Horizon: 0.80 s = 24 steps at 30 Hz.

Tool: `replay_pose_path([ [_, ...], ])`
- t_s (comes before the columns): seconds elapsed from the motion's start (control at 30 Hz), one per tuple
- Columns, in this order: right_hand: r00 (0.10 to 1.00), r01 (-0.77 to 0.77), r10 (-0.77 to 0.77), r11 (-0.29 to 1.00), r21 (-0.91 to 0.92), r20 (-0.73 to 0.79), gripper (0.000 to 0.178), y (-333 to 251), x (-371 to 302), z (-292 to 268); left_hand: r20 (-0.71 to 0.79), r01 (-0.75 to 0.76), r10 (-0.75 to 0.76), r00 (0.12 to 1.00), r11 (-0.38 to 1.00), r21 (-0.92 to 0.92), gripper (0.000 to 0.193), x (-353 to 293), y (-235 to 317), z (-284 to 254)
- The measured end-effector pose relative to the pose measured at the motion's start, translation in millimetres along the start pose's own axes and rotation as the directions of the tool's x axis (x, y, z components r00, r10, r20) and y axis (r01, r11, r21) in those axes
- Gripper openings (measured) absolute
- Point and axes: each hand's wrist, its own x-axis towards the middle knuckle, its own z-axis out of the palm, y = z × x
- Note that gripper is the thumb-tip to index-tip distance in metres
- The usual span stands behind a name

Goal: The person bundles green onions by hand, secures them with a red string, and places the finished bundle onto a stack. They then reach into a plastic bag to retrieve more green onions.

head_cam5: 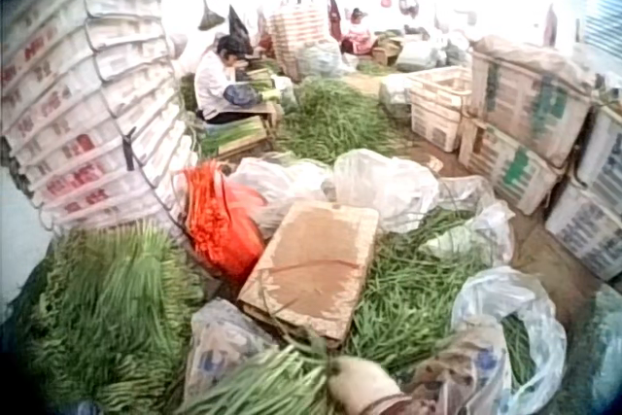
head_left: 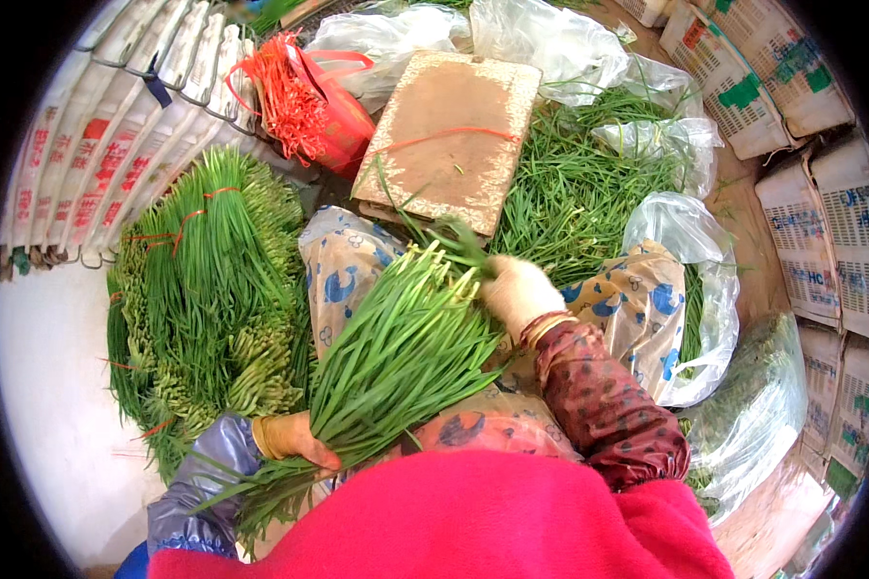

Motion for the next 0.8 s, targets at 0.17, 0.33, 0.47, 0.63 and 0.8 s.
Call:
replay_pose_path([
  [0.17, 0.986, -0.156, 0.167, 0.954, 0.258, -0.021, 0.034, 12, 19, -60, -0.019, -0.136, 0.141, 0.99, 0.976, 0.168, 0.021, 5, -7, 1],
  [0.33, 0.94, 0.079, -0.09, 0.996, 0.049, 0.329, 0.055, -36, -6, -41, -0.079, -0.133, 0.149, 0.986, 0.975, 0.177, 0.057, 9, 17, 14],
  [0.47, 0.993, 0.079, -0.076, 0.997, -0.024, 0.09, 0.041, -55, -22, -12, -0.216, -0.084, 0.138, 0.966, 0.966, 0.243, 0.062, 3, 46, 32],
  [0.63, 0.989, 0.111, -0.114, 0.993, -0.033, -0.093, 0.028, -56, -23, -27, -0.425, -0.017, 0.247, 0.871, 0.879, 0.476, 0.051, -5, 46, 33],
  [0.8, 0.982, 0.028, -0.011, 0.996, 0.087, -0.189, 0.029, -74, -14, -40, -0.515, 0.077, 0.454, 0.727, 0.691, 0.718, 0.051, -12, 57, 39],
])
